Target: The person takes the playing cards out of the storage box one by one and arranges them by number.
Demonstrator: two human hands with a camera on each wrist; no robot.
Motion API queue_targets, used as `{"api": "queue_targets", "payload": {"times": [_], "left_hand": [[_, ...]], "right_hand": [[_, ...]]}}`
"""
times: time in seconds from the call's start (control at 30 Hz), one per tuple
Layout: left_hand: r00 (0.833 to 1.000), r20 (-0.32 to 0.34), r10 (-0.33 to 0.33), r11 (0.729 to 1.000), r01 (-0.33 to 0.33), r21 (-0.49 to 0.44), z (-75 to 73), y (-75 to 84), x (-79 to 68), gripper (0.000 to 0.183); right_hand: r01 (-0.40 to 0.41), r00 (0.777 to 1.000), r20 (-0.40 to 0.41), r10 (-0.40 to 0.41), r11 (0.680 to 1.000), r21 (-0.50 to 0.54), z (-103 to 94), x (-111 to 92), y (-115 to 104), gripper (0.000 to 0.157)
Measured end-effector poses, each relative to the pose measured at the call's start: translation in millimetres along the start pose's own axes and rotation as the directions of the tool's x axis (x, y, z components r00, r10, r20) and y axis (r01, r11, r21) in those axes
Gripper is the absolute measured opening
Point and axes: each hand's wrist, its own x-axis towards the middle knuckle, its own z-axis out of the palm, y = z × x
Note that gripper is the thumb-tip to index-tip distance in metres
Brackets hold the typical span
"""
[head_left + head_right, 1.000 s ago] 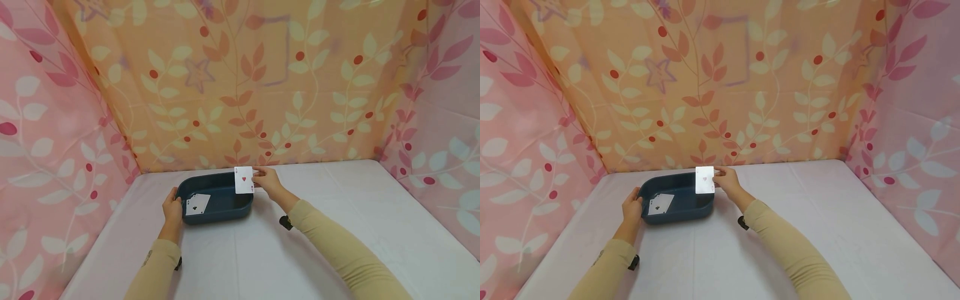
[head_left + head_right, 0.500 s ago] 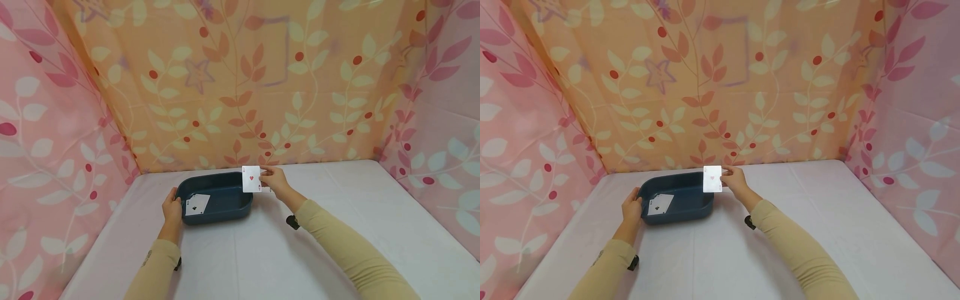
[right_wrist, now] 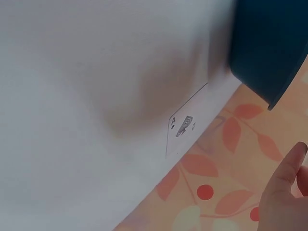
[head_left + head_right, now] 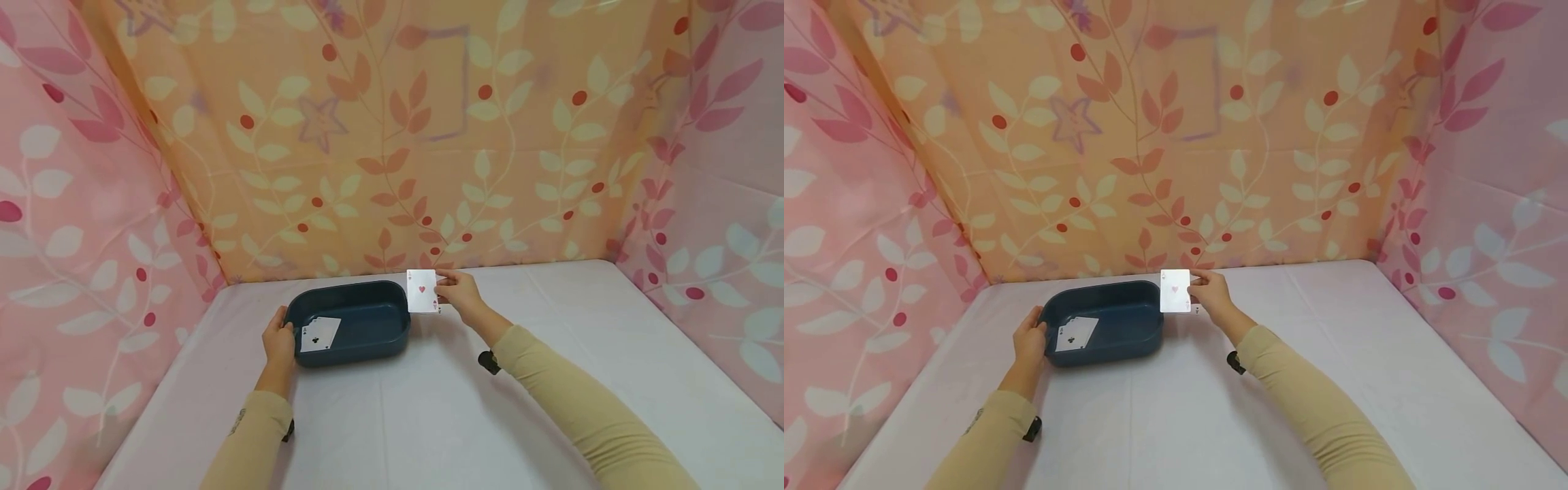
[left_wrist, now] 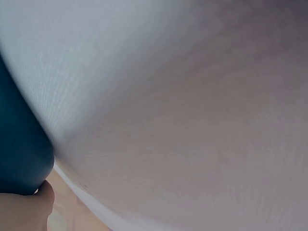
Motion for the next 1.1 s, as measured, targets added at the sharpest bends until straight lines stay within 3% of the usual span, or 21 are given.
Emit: {"api": "queue_targets", "payload": {"times": [1.1], "left_hand": [[1.0,0.004,0.008,1.0,-0.008,0.012,-0.3,0.8,-2.0,0.052]], "right_hand": [[-0.024,0.998,-0.049,0.024,1.0,-0.002,-35.1,5,13,0.048]]}}
